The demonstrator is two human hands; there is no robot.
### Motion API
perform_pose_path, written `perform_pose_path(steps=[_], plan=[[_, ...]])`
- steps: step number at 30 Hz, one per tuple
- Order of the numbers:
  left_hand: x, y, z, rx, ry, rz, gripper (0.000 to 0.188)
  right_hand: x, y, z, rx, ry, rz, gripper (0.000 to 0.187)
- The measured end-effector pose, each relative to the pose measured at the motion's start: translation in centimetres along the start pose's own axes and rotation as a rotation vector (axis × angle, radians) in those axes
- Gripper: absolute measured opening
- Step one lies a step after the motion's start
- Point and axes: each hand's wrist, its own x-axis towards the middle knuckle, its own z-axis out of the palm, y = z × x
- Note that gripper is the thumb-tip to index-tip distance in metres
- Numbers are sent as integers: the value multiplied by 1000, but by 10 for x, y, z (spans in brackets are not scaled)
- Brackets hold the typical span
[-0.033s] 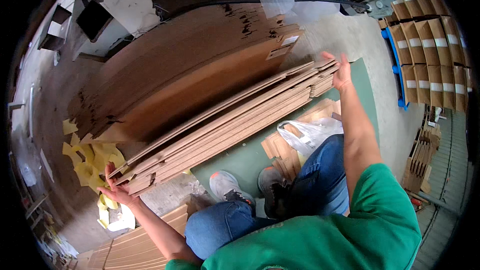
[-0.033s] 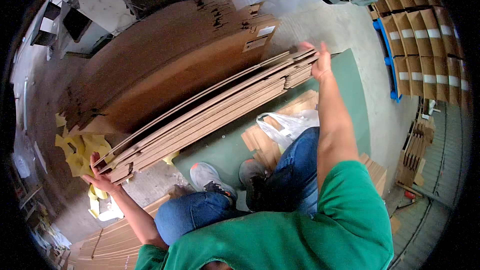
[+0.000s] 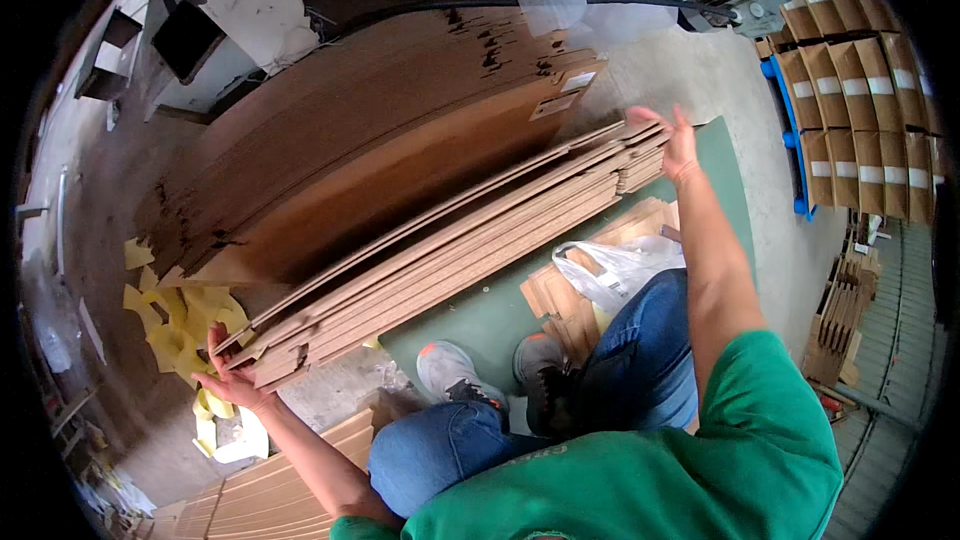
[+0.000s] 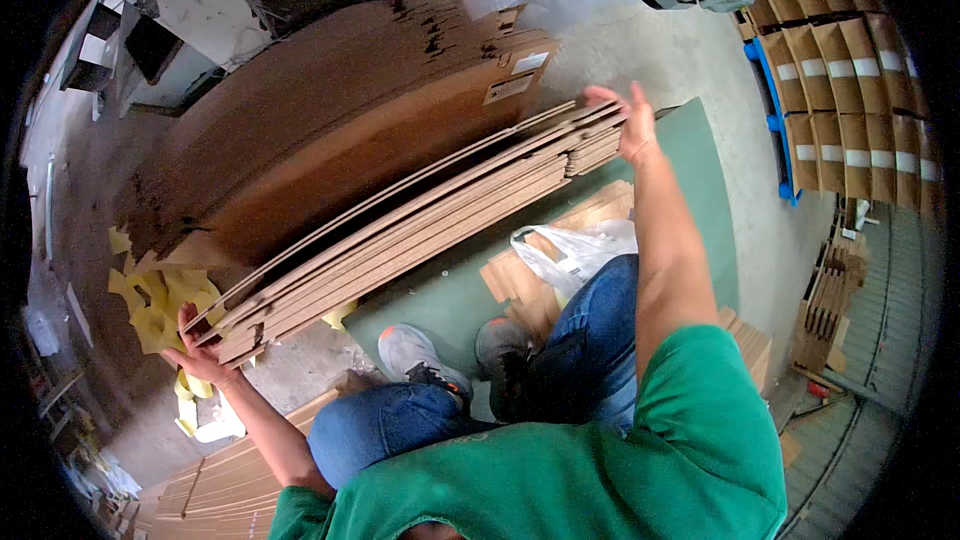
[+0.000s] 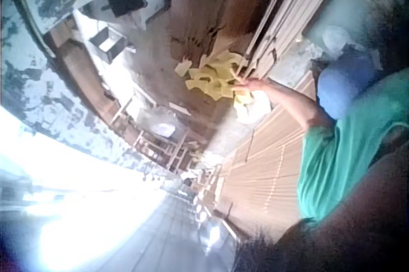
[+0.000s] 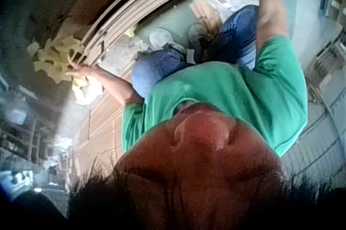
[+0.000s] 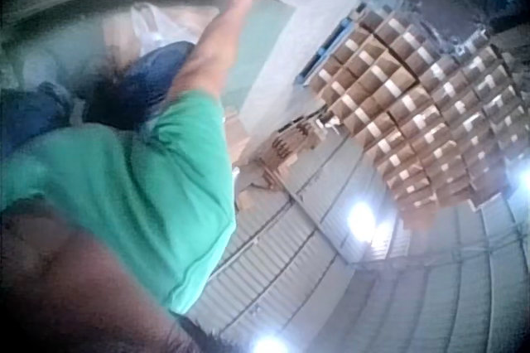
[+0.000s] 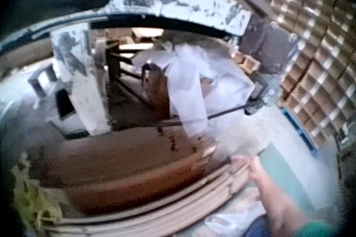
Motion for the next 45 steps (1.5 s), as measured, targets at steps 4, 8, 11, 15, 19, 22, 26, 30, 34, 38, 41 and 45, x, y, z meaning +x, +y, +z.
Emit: perform_pose_path(steps=[4,8,11,15,19,22,26,30,34,38,41,45], plan=[[10,9,5,43,-62,-37,73,-5,-3,54,-167,-108,272,72],[21,24,-11,2,-140,-195,72,-6,5,62,-41,-33,122,68],[14,22,-17,53,-102,-209,69,7,19,43,110,77,61,62],[7,6,-4,-16,-77,-138,68,24,47,34,217,53,-21,60],[15,-1,6,-69,-63,-147,67,34,40,37,156,-5,110,58],[19,8,8,-13,-44,-172,68,29,40,64,164,-30,30,55],[21,2,-1,2,11,-170,70,24,49,62,103,62,-49,54],[30,-10,-26,22,-159,-197,72,50,80,14,116,42,-73,49],[48,-49,-50,-14,113,-146,49,83,96,-38,211,211,-18,47],[61,-58,-40,6,92,-108,39,85,95,4,109,332,-100,51],[79,-61,-41,73,128,-42,40,97,109,-1,158,242,-169,52],[61,-70,-42,58,263,-15,49,79,120,-20,205,266,-134,51]])
